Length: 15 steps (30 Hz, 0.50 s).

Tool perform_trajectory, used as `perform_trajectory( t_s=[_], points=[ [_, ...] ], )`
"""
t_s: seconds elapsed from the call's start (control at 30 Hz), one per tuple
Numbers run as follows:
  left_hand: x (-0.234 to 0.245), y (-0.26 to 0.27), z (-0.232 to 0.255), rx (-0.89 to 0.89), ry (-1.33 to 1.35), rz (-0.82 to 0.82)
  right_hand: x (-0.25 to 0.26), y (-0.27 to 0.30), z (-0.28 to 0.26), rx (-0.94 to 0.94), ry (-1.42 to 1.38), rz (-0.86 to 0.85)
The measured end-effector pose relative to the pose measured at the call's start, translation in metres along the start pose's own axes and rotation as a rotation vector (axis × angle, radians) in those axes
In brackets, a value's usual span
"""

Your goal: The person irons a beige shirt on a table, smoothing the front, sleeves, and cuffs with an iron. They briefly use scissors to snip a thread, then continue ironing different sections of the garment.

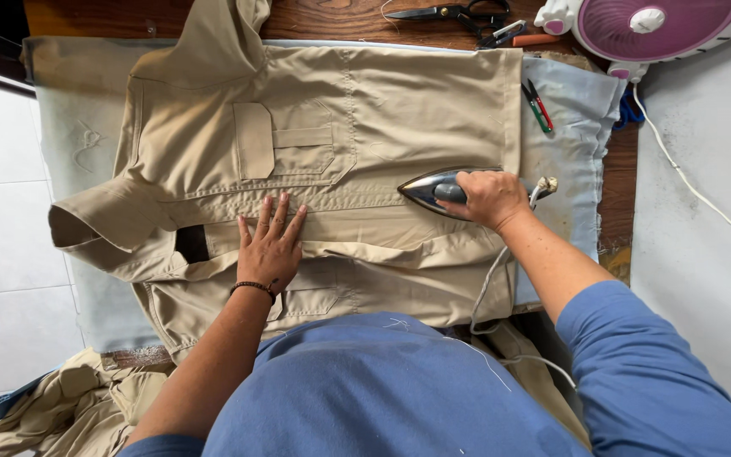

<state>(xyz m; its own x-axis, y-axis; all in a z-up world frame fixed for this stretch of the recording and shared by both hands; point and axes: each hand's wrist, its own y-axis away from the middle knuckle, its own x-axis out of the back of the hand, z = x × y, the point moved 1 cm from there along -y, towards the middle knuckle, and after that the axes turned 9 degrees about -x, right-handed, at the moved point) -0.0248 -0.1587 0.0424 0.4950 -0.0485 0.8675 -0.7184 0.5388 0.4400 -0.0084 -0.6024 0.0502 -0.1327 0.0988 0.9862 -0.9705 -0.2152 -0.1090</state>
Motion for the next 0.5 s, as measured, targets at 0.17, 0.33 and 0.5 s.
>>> perform_trajectory(
  t_s=[0.17,0.33,0.5],
  points=[
    [0.003,-0.002,0.001,0.005,0.011,-0.012,0.015,-0.002,-0.009,-0.008,-0.032,-0.012],
    [0.001,-0.001,0.0,0.009,0.006,-0.031,0.016,0.004,-0.01,0.072,-0.033,-0.039],
    [0.004,0.001,0.003,0.014,0.043,-0.003,0.018,-0.008,-0.027,-0.054,-0.062,-0.131]
  ],
)
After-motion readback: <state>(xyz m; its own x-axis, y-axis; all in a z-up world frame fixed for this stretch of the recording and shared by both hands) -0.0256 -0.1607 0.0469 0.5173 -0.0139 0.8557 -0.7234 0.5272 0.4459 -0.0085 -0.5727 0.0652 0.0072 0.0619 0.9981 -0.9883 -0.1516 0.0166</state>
